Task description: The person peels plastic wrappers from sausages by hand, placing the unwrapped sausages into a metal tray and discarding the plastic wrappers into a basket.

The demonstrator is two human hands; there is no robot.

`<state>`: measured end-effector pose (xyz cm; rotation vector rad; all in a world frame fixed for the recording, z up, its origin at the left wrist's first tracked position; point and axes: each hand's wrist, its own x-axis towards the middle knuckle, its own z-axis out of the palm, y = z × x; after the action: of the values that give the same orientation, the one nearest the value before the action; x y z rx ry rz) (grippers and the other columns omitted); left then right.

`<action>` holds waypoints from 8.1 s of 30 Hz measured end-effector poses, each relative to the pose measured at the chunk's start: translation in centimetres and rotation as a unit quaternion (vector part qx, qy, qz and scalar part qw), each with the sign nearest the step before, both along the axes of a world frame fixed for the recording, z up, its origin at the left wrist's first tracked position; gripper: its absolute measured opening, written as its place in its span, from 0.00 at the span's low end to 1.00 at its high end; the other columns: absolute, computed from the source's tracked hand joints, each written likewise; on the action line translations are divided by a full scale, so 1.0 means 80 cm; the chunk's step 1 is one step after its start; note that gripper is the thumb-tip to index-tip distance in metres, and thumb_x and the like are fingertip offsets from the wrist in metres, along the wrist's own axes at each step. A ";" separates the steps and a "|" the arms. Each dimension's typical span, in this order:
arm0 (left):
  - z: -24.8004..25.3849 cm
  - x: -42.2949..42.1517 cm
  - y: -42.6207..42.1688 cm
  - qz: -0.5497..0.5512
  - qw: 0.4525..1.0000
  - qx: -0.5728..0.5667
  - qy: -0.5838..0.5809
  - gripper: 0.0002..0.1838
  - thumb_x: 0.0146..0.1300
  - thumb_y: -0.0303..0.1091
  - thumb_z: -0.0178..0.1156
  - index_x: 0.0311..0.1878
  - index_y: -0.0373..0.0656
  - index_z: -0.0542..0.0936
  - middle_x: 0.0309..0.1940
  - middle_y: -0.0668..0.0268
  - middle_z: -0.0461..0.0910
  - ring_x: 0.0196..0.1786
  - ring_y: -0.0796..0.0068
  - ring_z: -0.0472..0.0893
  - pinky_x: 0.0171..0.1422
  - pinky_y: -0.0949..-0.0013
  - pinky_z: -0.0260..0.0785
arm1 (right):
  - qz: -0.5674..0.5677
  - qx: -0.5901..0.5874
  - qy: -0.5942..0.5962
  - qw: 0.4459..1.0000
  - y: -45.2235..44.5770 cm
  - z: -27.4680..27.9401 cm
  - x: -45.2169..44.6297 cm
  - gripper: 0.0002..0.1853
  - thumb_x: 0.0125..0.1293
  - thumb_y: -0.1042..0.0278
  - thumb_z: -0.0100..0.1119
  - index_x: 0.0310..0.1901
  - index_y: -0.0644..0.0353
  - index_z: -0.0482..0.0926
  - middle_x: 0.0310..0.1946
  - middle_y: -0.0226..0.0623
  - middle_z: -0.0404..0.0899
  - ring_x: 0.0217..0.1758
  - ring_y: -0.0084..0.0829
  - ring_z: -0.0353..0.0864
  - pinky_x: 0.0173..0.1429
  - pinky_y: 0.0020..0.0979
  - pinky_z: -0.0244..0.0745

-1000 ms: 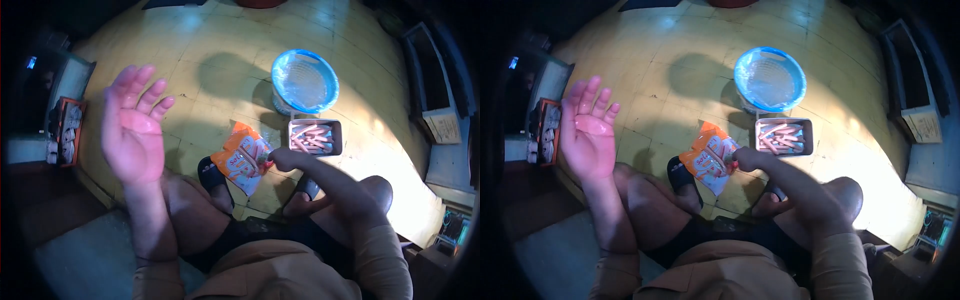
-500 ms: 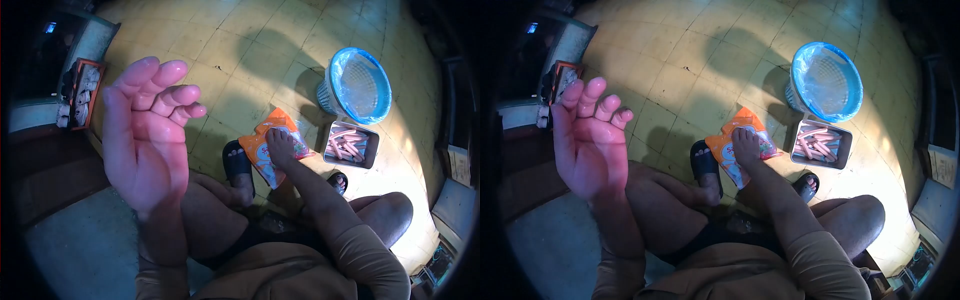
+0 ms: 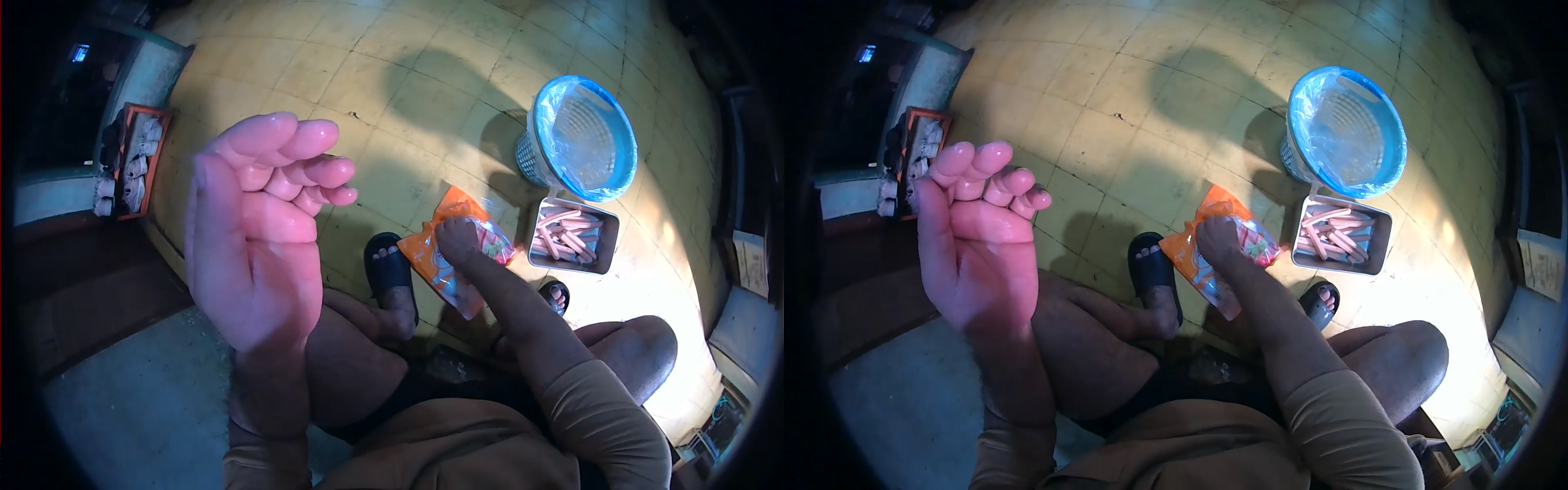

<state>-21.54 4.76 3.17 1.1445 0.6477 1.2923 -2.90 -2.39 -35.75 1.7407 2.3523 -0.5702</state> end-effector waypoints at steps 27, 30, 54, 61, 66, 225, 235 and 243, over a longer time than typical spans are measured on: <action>-0.004 0.025 0.004 -0.002 0.999 -0.018 0.034 0.23 0.78 0.46 0.38 0.58 0.38 0.74 0.49 0.56 0.80 0.47 0.70 0.80 0.51 0.65 0.71 | -0.253 0.050 0.326 0.910 0.006 0.073 0.078 0.13 0.63 0.69 0.60 0.46 0.64 0.71 0.43 0.52 0.73 0.48 0.52 0.73 0.52 0.46 0.70; -0.004 0.056 0.001 -0.057 0.986 -0.047 0.150 0.19 0.76 0.40 0.46 0.60 0.36 0.73 0.51 0.56 0.79 0.50 0.71 0.79 0.54 0.68 0.71 | -0.253 0.022 0.433 0.865 0.039 0.163 0.095 0.17 0.58 0.75 0.58 0.48 0.64 0.67 0.39 0.44 0.70 0.39 0.37 0.73 0.44 0.39 0.71; -0.060 0.187 -0.098 -0.257 0.957 0.051 0.125 0.13 0.68 0.29 0.62 0.43 0.39 0.66 0.36 0.64 0.76 0.42 0.79 0.83 0.45 0.75 0.75 | -0.209 -0.036 0.774 0.597 -0.082 0.501 0.228 0.06 0.59 0.85 0.66 0.39 0.68 0.82 0.42 0.45 0.85 0.45 0.30 0.85 0.54 0.31 0.82; -0.050 0.176 -0.091 -0.282 0.945 0.041 0.158 0.15 0.65 0.28 0.65 0.37 0.42 0.64 0.39 0.61 0.81 0.44 0.79 0.83 0.43 0.72 0.75 | -0.212 -0.044 0.744 0.632 -0.079 0.505 0.240 0.07 0.56 0.85 0.68 0.31 0.65 0.79 0.38 0.46 0.85 0.45 0.32 0.85 0.51 0.32 0.82; -0.046 0.170 -0.085 -0.311 0.934 0.002 0.176 0.15 0.63 0.30 0.68 0.47 0.40 0.72 0.45 0.61 0.83 0.47 0.81 0.81 0.51 0.71 0.73 | -0.201 -0.042 0.682 0.701 -0.079 0.504 0.236 0.09 0.59 0.84 0.66 0.33 0.64 0.74 0.37 0.37 0.81 0.40 0.24 0.82 0.45 0.27 0.79; -0.051 0.162 -0.031 -0.079 0.960 -0.238 -0.122 0.16 0.70 0.31 0.54 0.60 0.41 0.71 0.44 0.65 0.76 0.36 0.84 0.73 0.29 0.78 0.67 | -0.345 -0.171 0.860 0.336 -0.055 0.427 0.174 0.04 0.77 0.67 0.47 0.43 0.55 0.66 0.37 0.37 0.72 0.36 0.30 0.77 0.42 0.35 0.79; -0.031 0.125 0.006 0.038 0.981 -0.155 -0.109 0.18 0.72 0.31 0.53 0.63 0.44 0.68 0.46 0.68 0.74 0.38 0.84 0.72 0.31 0.78 0.65 | -0.355 -0.125 0.865 0.330 -0.048 0.421 0.186 0.04 0.77 0.70 0.45 0.41 0.57 0.65 0.35 0.36 0.70 0.36 0.31 0.75 0.49 0.41 0.80; -0.022 0.103 0.019 0.114 0.972 -0.167 -0.122 0.20 0.73 0.32 0.52 0.66 0.48 0.65 0.55 0.66 0.73 0.52 0.75 0.74 0.59 0.63 0.66 | -0.394 0.030 0.836 0.381 -0.016 0.426 0.255 0.07 0.78 0.66 0.44 0.42 0.59 0.66 0.32 0.34 0.69 0.33 0.28 0.72 0.48 0.39 0.78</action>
<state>-13.31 6.28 1.44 0.6388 0.7940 1.4260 17.47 -3.67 -1.68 2.5624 0.9765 -3.8759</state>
